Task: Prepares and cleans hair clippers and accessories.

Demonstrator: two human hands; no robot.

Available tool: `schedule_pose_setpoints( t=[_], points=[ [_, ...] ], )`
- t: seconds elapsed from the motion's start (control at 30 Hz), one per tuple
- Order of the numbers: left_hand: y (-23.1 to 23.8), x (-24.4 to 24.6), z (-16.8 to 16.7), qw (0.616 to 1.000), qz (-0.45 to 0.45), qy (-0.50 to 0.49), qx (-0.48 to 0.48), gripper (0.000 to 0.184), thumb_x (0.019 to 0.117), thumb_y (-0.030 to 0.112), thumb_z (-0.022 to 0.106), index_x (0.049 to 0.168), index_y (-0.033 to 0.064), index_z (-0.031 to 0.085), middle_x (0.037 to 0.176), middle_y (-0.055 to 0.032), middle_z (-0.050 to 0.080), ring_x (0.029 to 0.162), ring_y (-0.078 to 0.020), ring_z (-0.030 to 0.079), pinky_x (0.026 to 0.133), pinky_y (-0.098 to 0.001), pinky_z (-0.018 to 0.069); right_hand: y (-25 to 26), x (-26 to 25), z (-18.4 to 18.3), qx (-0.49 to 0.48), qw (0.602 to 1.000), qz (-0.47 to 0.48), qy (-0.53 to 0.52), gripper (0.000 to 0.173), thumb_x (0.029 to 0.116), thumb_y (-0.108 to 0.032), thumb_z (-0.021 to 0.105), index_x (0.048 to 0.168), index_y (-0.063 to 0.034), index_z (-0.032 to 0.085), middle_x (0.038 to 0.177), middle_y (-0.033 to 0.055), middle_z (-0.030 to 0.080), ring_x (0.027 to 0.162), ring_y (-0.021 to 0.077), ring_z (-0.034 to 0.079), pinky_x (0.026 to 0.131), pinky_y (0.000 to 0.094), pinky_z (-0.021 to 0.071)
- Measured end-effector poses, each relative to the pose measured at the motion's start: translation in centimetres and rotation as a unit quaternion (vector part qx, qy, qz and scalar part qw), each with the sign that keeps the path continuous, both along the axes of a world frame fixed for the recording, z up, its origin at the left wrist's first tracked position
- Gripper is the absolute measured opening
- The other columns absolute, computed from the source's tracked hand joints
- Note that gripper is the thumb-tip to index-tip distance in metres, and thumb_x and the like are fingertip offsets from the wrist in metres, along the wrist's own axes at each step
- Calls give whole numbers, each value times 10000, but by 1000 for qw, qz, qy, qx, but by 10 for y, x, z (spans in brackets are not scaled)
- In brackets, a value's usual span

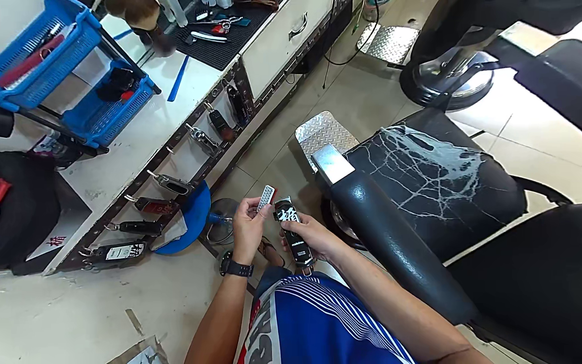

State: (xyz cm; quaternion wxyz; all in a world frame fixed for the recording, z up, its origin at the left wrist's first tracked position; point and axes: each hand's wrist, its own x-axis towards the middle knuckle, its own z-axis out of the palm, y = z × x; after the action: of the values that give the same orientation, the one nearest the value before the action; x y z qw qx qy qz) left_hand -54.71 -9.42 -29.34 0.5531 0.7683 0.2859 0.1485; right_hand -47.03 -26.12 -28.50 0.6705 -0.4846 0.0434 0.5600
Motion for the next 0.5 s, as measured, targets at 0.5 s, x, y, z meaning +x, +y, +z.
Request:
schedule_pose_setpoints(
  t=[0.5],
  points=[
    [12, -7, 19, 987, -31, 31, 154, 253, 915, 268, 784, 1133, 147, 743, 1049, -5, 676, 841, -94, 658, 740, -280, 587, 0, 4, -1, 1, 1000, -1, 2, 297, 1050, -179, 559, 1282, -4, 496, 923, 154, 674, 737, 233, 719, 707, 368, 644]
  ],
)
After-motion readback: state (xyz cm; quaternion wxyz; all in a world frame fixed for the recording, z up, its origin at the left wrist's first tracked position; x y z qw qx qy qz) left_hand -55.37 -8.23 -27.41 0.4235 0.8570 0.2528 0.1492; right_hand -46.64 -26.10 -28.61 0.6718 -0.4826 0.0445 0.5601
